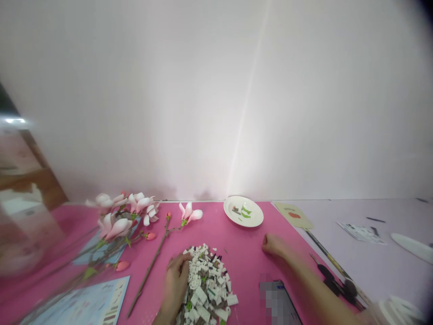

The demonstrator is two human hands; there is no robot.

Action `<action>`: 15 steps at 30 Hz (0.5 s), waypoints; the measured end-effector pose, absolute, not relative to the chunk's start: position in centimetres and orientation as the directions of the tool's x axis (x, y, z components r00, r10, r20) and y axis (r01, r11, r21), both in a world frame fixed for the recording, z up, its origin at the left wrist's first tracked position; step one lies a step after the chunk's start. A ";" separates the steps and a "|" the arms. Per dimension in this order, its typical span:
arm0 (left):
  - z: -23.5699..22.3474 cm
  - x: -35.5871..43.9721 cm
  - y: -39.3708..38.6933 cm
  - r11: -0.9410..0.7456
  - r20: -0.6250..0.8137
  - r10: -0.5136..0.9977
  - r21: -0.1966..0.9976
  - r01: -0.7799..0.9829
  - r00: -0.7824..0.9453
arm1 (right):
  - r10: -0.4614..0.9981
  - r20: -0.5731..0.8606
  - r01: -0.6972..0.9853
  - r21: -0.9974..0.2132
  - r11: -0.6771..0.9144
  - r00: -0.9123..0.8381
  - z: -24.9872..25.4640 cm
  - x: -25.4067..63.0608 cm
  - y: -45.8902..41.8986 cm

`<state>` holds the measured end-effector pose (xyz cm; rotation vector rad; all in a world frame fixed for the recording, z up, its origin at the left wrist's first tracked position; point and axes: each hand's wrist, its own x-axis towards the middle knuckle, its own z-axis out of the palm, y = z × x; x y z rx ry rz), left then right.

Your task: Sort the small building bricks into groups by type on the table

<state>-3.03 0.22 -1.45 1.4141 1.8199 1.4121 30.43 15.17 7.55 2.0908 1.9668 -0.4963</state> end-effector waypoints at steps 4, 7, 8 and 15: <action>-1.5 -2.9 0.2 -0.047 0.238 0.891 0.895 0.444 -0.386 | 0.936 -0.351 0.991 -0.100 -0.083 0.043 5.8 29.6 15.5; -1.6 -2.8 0.2 -0.044 0.235 0.890 0.898 0.438 -0.391 | 0.947 -0.319 0.980 -0.170 -0.100 0.041 5.4 29.8 15.7; -1.6 -2.7 0.2 -0.043 0.233 0.889 0.899 0.437 -0.393 | 0.950 -0.309 0.973 -0.202 -0.108 0.042 5.6 29.9 15.9; -1.3 -2.6 0.1 -0.048 0.246 0.878 0.898 0.436 -0.410 | 0.986 -0.163 0.852 -0.508 -0.122 0.044 9.7 29.0 19.3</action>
